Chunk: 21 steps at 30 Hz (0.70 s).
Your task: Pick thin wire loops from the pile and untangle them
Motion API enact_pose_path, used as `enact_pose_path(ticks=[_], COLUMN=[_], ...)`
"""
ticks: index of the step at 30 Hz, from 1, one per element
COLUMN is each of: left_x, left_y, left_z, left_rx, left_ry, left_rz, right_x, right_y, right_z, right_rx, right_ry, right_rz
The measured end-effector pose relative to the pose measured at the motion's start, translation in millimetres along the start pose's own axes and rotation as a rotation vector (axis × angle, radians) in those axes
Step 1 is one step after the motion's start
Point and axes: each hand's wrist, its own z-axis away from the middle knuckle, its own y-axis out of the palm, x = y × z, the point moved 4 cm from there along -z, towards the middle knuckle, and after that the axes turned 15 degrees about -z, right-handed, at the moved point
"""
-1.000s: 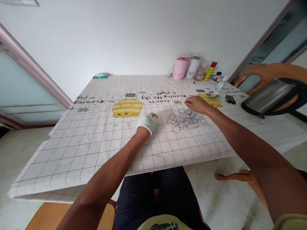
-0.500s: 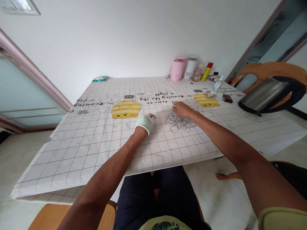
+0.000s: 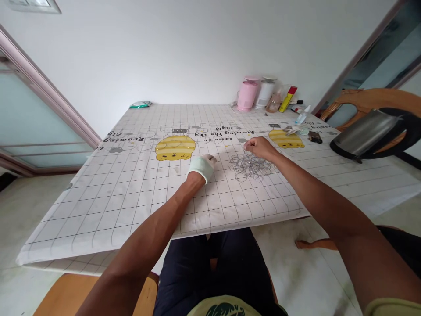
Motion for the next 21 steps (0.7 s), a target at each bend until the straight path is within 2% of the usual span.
enact_pose_path(ticks=[4, 9, 16, 19, 21], left_x=[-1, -4, -19, -18, -14], left_y=[-0.6, -5.6, -7.0, -2.1, -0.9], left_z=[0, 5, 20, 17, 12], left_rx=[-0.014, -0.02, 0.112, 0.167, 0.15], left_ry=[0.001, -0.02, 0.08, 0.081, 0.042], left_rz=[-0.03, 0.073, 0.538, 0.689, 0.769], right_x=[0, 9, 60, 82, 91], right_y=[-15, -14, 21, 39, 49], right_z=[11, 18, 25, 25, 24], right_rx=[-0.024, -0.018, 0.099, 0.093, 0.075], right_ry=[0.066, 0.038, -0.065, -0.079, -0.083], right_rz=[-0.366, -0.691, -0.766, -0.861, -0.904])
